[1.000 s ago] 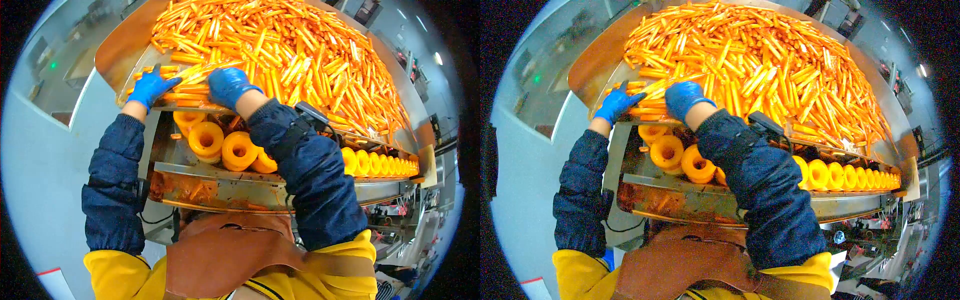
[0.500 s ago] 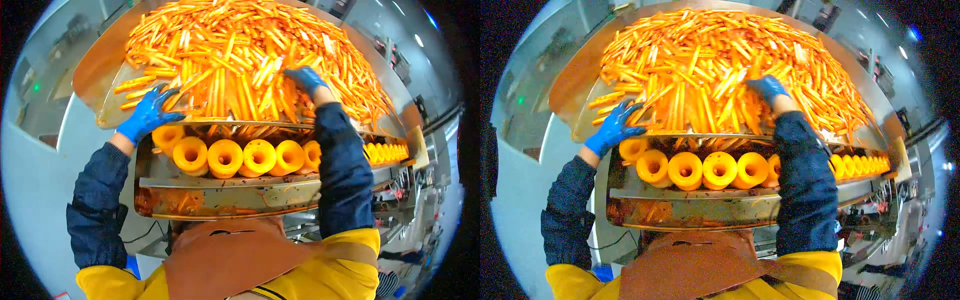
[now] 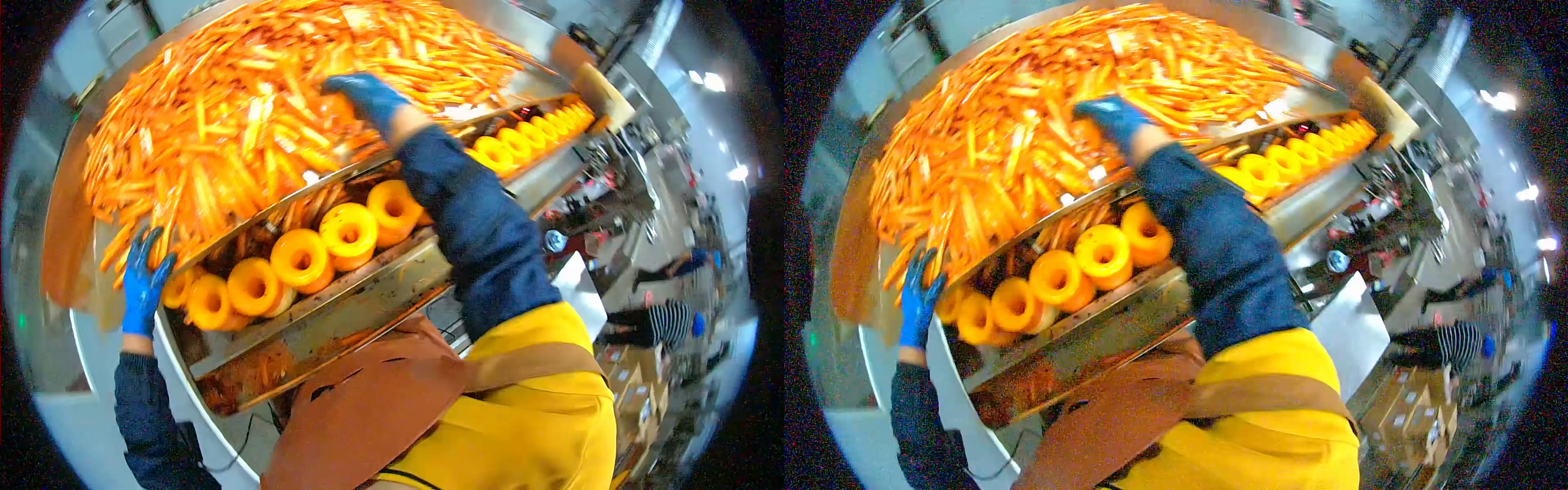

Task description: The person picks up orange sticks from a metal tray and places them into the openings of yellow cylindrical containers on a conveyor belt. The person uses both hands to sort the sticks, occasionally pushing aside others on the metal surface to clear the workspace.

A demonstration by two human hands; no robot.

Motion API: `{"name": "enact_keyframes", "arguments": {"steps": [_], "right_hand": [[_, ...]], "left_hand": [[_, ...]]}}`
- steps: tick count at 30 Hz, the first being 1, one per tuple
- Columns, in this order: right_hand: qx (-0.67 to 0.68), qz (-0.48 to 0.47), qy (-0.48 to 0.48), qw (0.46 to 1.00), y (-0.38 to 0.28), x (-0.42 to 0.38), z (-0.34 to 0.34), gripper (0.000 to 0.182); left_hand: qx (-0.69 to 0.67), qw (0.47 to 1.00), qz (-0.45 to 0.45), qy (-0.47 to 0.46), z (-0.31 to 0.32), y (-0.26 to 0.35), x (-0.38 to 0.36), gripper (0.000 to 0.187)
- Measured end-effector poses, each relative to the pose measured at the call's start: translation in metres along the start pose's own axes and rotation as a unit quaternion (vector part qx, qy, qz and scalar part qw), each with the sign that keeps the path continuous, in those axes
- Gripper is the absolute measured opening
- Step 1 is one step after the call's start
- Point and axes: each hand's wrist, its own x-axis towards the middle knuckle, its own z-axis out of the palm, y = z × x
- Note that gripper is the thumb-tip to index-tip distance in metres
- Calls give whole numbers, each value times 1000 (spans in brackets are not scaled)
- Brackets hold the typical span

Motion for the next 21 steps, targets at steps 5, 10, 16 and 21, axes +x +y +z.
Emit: {"name": "enact_keyframes", "arguments": {"steps": [5, 10, 16, 21], "right_hand": [[300, 35, 12, 953, -86, -58, 12, 34], [461, 302, 15, 834, -146, -76, 79, 24], [311, 331, -82, 887, -141, -93, 116, 21], [355, 300, 45, 884, -154, -82, 111, 19]], "left_hand": [[35, 999, -19, 7, -6, 14, -2, 52], [43, 998, -46, 12, -1, 10, -2, 57], [18, 999, -40, 13, 0, 9, 1, 56], [28, 999, -39, 22, 0, 10, -1, 54]]}}
